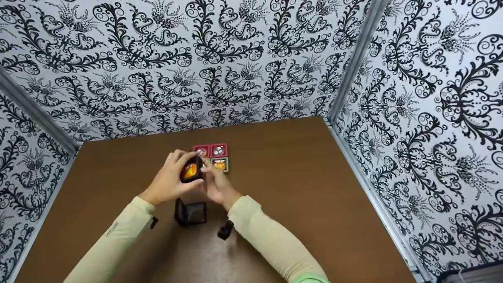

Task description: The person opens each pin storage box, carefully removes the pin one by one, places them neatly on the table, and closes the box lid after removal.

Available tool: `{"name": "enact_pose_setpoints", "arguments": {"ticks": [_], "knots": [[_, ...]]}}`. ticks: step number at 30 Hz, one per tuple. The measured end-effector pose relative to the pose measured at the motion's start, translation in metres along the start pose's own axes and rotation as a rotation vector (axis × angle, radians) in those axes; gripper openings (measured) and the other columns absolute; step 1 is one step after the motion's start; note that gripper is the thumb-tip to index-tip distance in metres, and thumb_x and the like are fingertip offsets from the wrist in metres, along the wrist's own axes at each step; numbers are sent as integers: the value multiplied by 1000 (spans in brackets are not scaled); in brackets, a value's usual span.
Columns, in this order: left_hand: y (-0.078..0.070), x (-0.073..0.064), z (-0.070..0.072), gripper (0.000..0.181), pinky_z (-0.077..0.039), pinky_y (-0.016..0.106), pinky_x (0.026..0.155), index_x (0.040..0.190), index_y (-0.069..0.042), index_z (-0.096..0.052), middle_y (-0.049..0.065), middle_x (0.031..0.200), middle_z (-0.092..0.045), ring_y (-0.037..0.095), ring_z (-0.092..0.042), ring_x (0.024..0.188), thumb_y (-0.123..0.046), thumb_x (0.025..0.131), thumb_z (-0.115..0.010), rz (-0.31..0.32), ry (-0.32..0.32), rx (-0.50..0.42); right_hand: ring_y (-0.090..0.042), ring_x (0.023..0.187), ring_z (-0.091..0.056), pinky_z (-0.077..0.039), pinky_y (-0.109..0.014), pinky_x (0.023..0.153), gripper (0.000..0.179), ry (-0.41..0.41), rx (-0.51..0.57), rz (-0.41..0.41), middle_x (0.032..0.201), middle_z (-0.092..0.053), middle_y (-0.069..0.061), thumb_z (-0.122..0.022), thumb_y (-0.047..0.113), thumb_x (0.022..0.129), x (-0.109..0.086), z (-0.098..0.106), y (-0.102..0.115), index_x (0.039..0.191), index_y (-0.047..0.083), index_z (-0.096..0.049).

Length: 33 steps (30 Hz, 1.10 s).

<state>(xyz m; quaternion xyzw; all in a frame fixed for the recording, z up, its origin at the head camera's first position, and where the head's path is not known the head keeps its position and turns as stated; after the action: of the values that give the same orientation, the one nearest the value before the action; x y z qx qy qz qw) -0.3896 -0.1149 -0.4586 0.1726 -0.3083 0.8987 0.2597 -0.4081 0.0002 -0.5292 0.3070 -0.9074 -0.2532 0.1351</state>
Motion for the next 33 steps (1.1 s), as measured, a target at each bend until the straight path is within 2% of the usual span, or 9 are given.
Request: {"name": "enact_pose_setpoints", "arguments": {"ticks": [3,7,10,13,18,23,26,30,33], "knots": [[-4,1,0,82,-47,47,88,149,-12,-62,11,124,-56,27,-50,108,-55,85,-90,-13,21,48,-22,105,-68,-57,-23,70,49,-16,-26,-26,133,-63,-13,-54,7,99,-1,5,-5,147,19,-51],[-8,2,4,83,-44,46,84,142,-9,-66,11,122,-56,27,-50,108,-60,81,-92,-6,33,82,-22,108,-67,-58,-26,75,67,-42,-49,-44,139,-62,-14,-64,11,96,-1,10,-9,158,16,-40],[-6,3,6,84,-43,46,84,139,-8,-67,9,120,-56,27,-50,107,-60,79,-94,16,45,74,-24,115,-66,-60,-32,85,73,-48,-62,-46,142,-61,-14,-66,12,96,-1,11,-10,163,13,-36],[-4,4,9,83,-44,46,85,138,-7,-66,8,118,-56,27,-50,106,-59,79,-94,47,50,53,-25,116,-66,-60,-38,92,67,-55,-71,-41,141,-61,-14,-64,11,95,0,12,-10,159,13,-41],[3,6,16,79,-47,45,92,135,-5,-63,7,119,-56,27,-50,110,-52,81,-95,96,2,-73,-28,110,-70,-60,-45,96,48,-36,-48,-15,135,-64,-17,-53,8,99,2,10,-4,147,13,-48],[9,7,25,75,-50,38,91,132,-4,-59,7,115,-55,23,-53,105,-40,80,-99,135,-64,-243,-24,98,-71,-62,-40,91,46,-53,19,7,125,-65,-18,-49,6,99,2,7,4,144,11,-43],[13,6,30,75,-55,37,89,131,-3,-56,8,115,-57,22,-58,101,-31,78,-101,164,-97,-338,-24,98,-71,-62,-38,89,61,-89,50,23,126,-64,-18,-52,6,98,0,8,9,155,12,-32],[19,5,34,74,-56,40,91,132,-5,-55,9,119,-59,25,-62,105,-23,77,-102,209,-140,-442,-29,106,-72,-62,-41,92,83,-102,63,51,135,-60,-21,-56,8,98,-3,8,16,168,10,-12],[21,5,36,72,-57,41,92,132,-7,-56,9,121,-61,26,-62,108,-20,77,-101,231,-163,-500,-32,107,-72,-62,-41,92,88,-101,65,75,140,-57,-23,-59,9,96,-4,7,20,170,8,-11]]}}
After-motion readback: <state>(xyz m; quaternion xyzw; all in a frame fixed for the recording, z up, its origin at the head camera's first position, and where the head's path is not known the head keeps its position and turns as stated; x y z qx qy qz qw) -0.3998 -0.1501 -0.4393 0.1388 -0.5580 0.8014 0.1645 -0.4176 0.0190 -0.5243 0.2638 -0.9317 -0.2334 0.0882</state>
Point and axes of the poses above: each hand's wrist, its own x-axis towards the middle knuckle, its own z-axis out of the back of the hand, y = z × x, the point moved 7 cm from there along x, towards the middle knuckle
